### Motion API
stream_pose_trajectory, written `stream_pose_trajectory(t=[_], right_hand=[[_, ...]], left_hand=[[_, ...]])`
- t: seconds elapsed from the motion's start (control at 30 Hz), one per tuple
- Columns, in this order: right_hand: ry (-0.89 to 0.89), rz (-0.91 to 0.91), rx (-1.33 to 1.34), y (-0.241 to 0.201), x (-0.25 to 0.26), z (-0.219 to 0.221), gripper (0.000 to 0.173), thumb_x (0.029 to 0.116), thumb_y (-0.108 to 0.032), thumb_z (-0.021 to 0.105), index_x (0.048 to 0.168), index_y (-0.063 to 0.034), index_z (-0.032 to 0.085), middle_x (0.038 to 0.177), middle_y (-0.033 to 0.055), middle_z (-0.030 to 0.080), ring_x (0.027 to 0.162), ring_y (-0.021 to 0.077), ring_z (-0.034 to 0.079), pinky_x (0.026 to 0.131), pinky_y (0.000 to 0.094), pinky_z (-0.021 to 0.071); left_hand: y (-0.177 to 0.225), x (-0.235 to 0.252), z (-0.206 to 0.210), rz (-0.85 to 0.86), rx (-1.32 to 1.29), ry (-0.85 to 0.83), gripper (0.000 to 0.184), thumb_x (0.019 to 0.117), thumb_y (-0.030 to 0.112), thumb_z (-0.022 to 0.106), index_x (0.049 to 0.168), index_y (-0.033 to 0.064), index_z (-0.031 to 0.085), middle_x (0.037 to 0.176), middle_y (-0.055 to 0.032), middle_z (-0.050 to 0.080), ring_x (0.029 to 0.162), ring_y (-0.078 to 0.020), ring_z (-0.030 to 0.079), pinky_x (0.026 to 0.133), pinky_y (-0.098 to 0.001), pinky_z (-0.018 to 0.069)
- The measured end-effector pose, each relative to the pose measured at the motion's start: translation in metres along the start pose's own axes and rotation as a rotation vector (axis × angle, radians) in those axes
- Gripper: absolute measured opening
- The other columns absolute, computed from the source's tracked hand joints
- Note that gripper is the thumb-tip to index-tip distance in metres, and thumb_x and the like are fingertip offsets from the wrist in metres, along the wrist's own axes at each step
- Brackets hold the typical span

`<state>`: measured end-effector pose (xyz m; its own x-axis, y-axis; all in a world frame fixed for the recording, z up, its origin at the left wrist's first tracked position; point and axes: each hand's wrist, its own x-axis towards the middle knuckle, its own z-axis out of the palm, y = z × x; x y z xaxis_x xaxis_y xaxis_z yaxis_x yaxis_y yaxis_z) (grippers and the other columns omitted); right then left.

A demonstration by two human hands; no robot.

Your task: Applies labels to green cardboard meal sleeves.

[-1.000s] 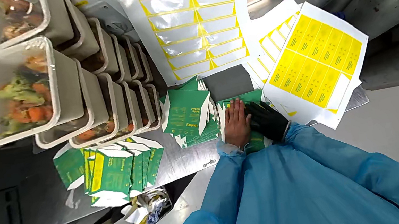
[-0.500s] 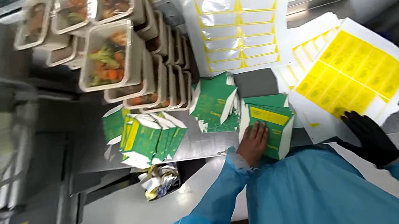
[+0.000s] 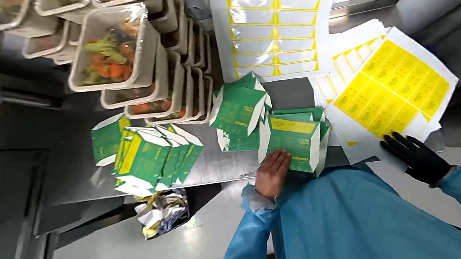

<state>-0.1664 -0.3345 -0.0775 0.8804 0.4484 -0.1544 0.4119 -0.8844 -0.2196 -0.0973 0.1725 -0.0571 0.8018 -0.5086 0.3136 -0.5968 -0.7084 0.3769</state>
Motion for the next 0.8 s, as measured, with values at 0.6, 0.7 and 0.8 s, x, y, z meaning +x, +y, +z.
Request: stream_pose_trajectory(t=[0.6,0.7,0.8], right_hand=[[0.259,0.107,0.106,-0.001,0.003,-0.030,0.044,0.0906,-0.002,0.052,0.129,-0.0082,0.071,0.130,0.0094,0.071,0.120,0.0277,0.068,0.104,0.0476,0.0538],[0.362,0.153,0.063,-0.014,0.004,-0.042,0.040,0.0922,-0.004,0.054,0.128,-0.0061,0.071,0.128,0.0109,0.072,0.118,0.0282,0.070,0.101,0.0472,0.0559],[0.493,0.198,0.069,-0.021,0.007,-0.047,0.036,0.0962,-0.012,0.054,0.127,-0.0045,0.071,0.128,0.0118,0.072,0.118,0.0263,0.070,0.101,0.0453,0.0564]], left_hand=[[-0.210,-0.107,-0.163,-0.725,0.631,0.355,0.042,0.1021,0.006,0.043,0.140,0.0058,0.062,0.142,-0.0177,0.061,0.135,-0.0391,0.055,0.112,-0.0560,0.0423],[-0.230,-0.124,-0.143,-0.843,0.616,0.267,0.040,0.1008,0.005,0.046,0.134,0.0099,0.066,0.139,-0.0143,0.065,0.134,-0.0399,0.055,0.112,-0.0600,0.0371],[-0.254,-0.133,-0.130,-0.968,0.526,0.069,0.045,0.0959,0.010,0.056,0.141,0.0110,0.061,0.146,-0.0159,0.058,0.138,-0.0454,0.049,0.110,-0.0697,0.0353]])
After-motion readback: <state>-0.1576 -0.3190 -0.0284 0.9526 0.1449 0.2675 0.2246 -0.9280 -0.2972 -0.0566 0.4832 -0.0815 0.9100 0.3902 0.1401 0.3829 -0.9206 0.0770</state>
